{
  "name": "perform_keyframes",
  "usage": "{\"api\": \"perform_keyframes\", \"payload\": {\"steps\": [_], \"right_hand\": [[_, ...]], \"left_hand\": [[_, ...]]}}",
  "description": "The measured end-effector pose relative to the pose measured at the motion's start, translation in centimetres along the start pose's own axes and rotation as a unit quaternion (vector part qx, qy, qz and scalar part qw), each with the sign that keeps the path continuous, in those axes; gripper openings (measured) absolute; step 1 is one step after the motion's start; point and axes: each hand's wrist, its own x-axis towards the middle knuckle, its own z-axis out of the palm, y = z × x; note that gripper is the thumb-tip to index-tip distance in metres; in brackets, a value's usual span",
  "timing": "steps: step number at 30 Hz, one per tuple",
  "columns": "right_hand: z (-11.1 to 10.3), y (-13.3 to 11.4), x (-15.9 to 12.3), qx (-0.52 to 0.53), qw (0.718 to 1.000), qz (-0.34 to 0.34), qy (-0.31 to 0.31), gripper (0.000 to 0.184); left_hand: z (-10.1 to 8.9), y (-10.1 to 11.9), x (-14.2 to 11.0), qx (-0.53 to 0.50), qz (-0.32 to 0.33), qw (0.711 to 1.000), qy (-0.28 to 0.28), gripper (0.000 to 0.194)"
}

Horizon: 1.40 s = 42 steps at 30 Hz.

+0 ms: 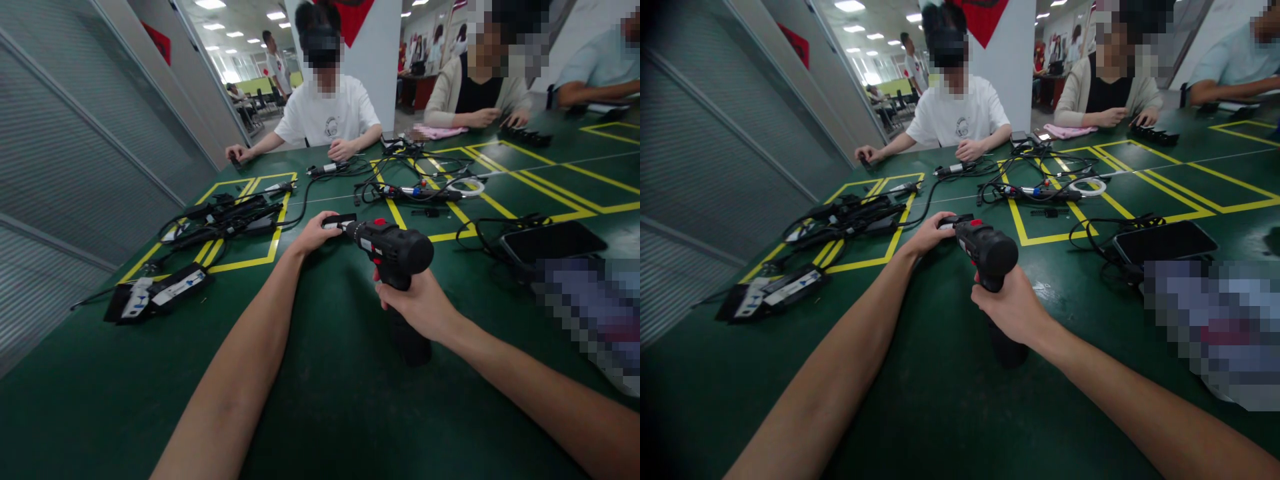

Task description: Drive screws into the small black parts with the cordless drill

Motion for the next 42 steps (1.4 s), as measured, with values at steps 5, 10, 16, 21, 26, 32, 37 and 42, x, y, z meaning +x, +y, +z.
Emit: {"api": "perform_keyframes", "payload": {"steps": [5, 10, 16, 21, 26, 32, 37, 42], "right_hand": [[0.04, -0.27, -0.09, 0.0, 1.0, 0.009, 0.003, 0.017], [-0.1, -0.12, -0.12, -0.001, 1.0, 0.01, 0.006, 0.017], [-0.24, -0.35, -0.1, -0.017, 1.0, 0.016, 0.001, 0.019], [-0.21, -0.29, -0.09, -0.009, 1.0, 0.013, 0.001, 0.019], [-0.16, 0.01, -0.05, 0.002, 1.0, 0.014, 0.004, 0.019], [-0.11, -0.32, -0.1, 0.009, 1.0, 0.014, -0.001, 0.021], [-0.13, -0.39, -0.11, 0.01, 1.0, 0.012, -0.001, 0.018], [-0.19, -0.21, -0.2, 0.007, 1.0, 0.009, -0.001, 0.015]], "left_hand": [[0.06, 0.09, 0.01, -0.001, -0.012, 1.0, 0.002, 0.062], [0.06, 0.15, -0.05, -0.004, -0.003, 1.0, 0.002, 0.061], [0.08, 0.53, -0.1, -0.01, -0.021, 1.0, 0.002, 0.062], [0.12, 0.44, -0.1, -0.021, -0.029, 0.999, -0.002, 0.064], [0.1, -0.15, 0.12, -0.024, -0.022, 0.999, -0.002, 0.064], [-0.02, -0.14, 0.19, -0.017, -0.027, 0.999, -0.005, 0.064], [0.04, -0.04, 0.07, -0.028, -0.027, 0.999, -0.004, 0.064], [0.17, 0.28, -0.09, -0.04, -0.029, 0.999, -0.006, 0.064]]}}
